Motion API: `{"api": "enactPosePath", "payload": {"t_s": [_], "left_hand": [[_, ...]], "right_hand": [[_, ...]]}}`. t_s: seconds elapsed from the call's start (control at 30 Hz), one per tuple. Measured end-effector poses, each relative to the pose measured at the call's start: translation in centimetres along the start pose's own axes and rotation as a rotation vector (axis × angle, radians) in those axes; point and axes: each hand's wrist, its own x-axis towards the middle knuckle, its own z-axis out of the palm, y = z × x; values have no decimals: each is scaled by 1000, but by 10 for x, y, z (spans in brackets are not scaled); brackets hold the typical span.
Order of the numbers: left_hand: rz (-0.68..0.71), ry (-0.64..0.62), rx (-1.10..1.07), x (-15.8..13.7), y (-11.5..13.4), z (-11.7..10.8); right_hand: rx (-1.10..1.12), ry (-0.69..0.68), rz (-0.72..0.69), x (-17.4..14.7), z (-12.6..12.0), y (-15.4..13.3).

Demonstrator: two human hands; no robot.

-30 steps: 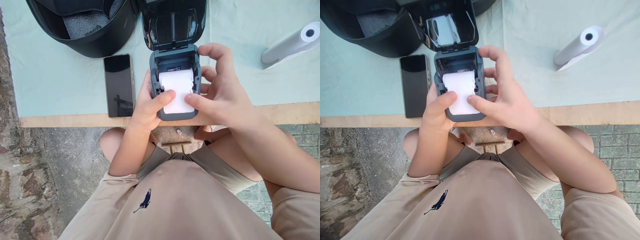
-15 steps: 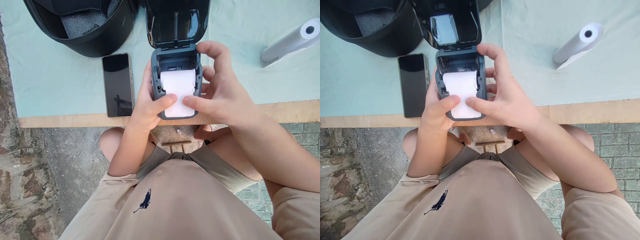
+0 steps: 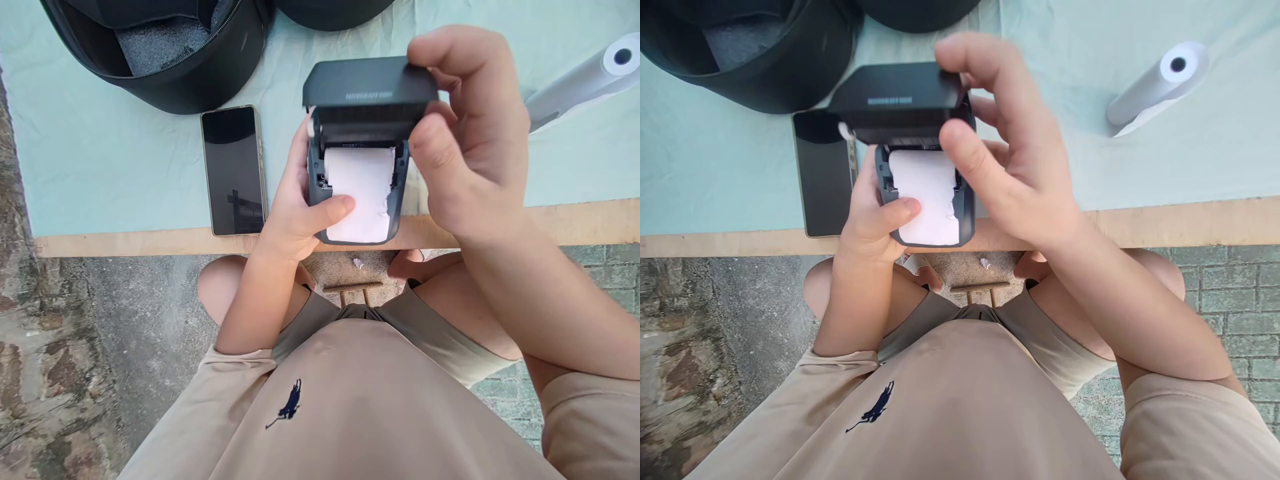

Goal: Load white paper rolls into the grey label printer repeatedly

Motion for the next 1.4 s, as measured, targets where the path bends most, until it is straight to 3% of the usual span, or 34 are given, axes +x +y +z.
{"api": "enactPosePath", "payload": {"t_s": [0.1, 0.2, 0.4, 0.6, 0.8, 1.2, 1.37, 1.4], "left_hand": [[2, -1, -38, 1, -2, 0], [13, 10, -43, 1, -2, 1], [51, -56, -21, -4, 3, 2], [67, -62, 18, -1, 0, -1], [85, -90, -92, -1, 4, 6], [75, -8, 10, -11, 17, 22], [-85, -1, 22, -10, 22, 21], [-52, -26, -18, -10, 21, 20]], "right_hand": [[-6, 48, -124, -1, 2, 8], [-14, 0, -142, -2, 1, 12], [25, -29, -101, -4, 0, 14], [133, 60, -24, -4, 3, 9], [381, -178, 114, -1, 5, 15], [309, -172, 95, -7, 9, 22], [265, -177, 84, -5, 8, 25], [244, -175, 89, -5, 8, 26]]}}
